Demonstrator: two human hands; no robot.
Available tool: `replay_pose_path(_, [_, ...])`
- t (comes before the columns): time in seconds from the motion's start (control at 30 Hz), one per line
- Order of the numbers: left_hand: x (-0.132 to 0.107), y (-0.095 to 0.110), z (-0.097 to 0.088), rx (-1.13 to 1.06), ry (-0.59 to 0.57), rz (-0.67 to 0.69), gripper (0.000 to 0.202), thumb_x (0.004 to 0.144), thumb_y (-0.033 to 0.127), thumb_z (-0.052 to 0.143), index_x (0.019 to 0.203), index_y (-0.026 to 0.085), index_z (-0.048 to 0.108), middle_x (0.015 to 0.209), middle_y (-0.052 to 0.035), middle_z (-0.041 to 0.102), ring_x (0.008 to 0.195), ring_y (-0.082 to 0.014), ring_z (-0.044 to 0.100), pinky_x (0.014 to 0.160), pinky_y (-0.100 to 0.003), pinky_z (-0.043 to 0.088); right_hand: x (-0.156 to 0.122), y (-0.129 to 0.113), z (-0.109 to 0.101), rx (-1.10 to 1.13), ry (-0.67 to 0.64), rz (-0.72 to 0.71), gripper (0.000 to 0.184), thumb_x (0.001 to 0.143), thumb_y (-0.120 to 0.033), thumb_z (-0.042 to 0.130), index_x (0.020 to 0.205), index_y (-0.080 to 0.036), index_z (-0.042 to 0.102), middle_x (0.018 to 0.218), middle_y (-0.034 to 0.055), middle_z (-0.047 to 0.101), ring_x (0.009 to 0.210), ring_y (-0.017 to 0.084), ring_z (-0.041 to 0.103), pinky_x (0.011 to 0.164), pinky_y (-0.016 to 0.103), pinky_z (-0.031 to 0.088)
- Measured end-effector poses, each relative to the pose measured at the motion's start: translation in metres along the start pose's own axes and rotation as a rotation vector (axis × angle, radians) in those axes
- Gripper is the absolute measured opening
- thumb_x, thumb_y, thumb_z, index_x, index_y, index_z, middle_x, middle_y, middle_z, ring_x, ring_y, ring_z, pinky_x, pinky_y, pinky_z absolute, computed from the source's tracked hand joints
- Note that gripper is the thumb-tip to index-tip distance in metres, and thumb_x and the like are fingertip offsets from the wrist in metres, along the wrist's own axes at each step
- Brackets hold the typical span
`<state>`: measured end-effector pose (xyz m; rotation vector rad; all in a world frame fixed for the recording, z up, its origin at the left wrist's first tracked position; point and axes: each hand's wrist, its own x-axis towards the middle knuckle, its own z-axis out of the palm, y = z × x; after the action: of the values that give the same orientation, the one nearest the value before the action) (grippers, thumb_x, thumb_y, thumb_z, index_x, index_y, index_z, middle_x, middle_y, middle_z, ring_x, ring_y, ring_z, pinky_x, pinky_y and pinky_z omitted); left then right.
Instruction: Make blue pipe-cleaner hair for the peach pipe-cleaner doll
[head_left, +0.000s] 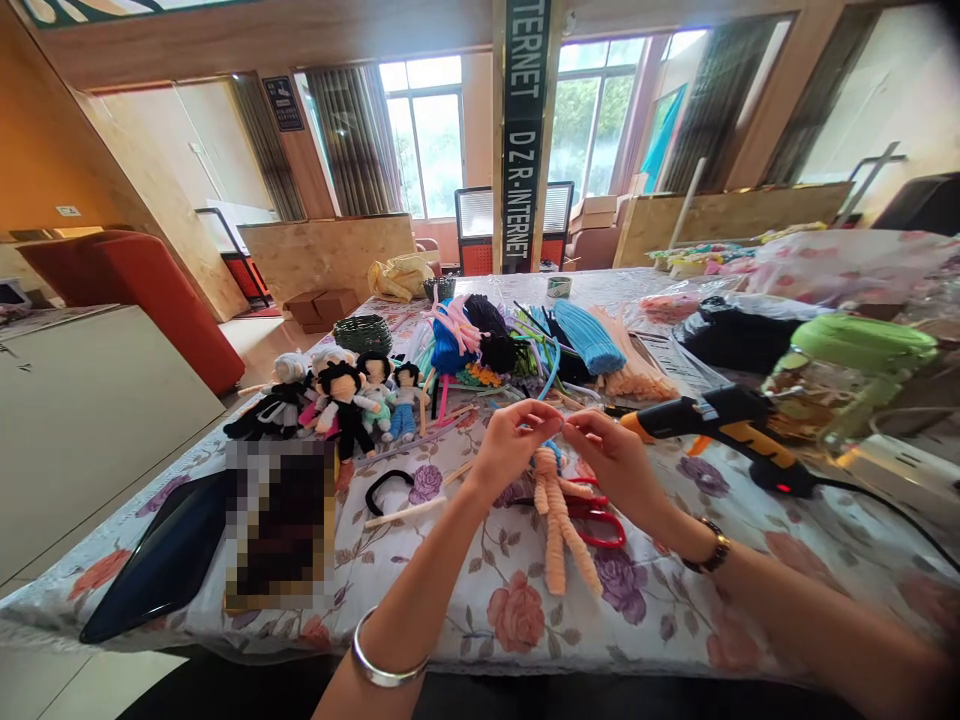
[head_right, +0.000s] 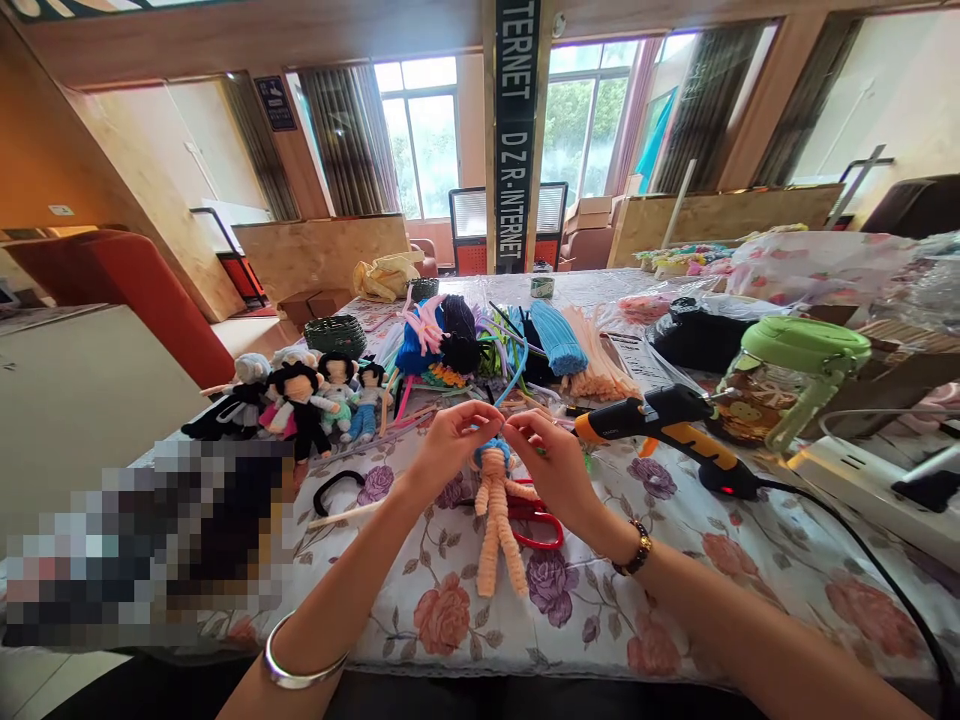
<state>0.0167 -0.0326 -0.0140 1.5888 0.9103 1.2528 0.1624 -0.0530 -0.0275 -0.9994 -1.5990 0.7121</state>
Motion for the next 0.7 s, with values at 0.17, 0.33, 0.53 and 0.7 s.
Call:
replay_pose_path(0.17, [0.0008, 0.0015, 0.0007, 0.0, 0.023, 0.018, 0.02, 0.075, 0.034, 0.063, 0.08, 0.014, 0.064, 0.078, -0.002, 0.062, 0.07, -0.011, 0.054, 0.069, -0.023, 0.043, 0.0001, -0.0008, -0.0005, 0.024, 0.033, 0.001, 0.024, 0.082, -0.043, 0.056, 0.076, -0.02, 0.058, 0.074, 0.0002, 0.056, 0.058, 0.01, 0.044, 0.052, 0.023, 0.038])
replay_pose_path(0.33, [0.0004, 0.0027, 0.001, 0.04, 0.026, 0.039, 0.022, 0.072, 0.035, 0.066, 0.078, 0.014, 0.066, 0.077, -0.0028, 0.064, 0.068, -0.0105, 0.052, 0.065, -0.022, 0.042, -0.0004, -0.0004, 0.0, 0.051, 0.043, 0.034, 0.025, 0.081, -0.045, 0.057, 0.076, -0.02, 0.06, 0.074, 0.0004, 0.057, 0.059, 0.011, 0.046, 0.052, 0.023, 0.038])
replay_pose_path(0.53, [-0.0003, 0.004, 0.0011, 0.027, 0.053, 0.044, 0.019, 0.068, 0.032, 0.07, 0.074, 0.014, 0.069, 0.072, -0.0021, 0.064, 0.066, -0.0098, 0.052, 0.063, -0.021, 0.042, -0.0003, 0.0028, 0.0014, 0.087, 0.023, 0.048, 0.024, 0.081, -0.043, 0.059, 0.079, -0.02, 0.064, 0.077, 0.0007, 0.057, 0.063, 0.011, 0.048, 0.054, 0.023, 0.039])
replay_pose_path(0.7, [0.0006, 0.0058, 0.0011, 0.039, 0.083, 0.05, 0.014, 0.072, 0.029, 0.065, 0.073, 0.015, 0.066, 0.074, -0.0021, 0.064, 0.068, -0.0102, 0.054, 0.064, -0.021, 0.043, 0.0011, 0.0038, -0.0009, 0.05, 0.029, 0.05, 0.024, 0.081, -0.043, 0.057, 0.083, -0.02, 0.064, 0.075, 0.0001, 0.059, 0.059, 0.01, 0.046, 0.052, 0.023, 0.037])
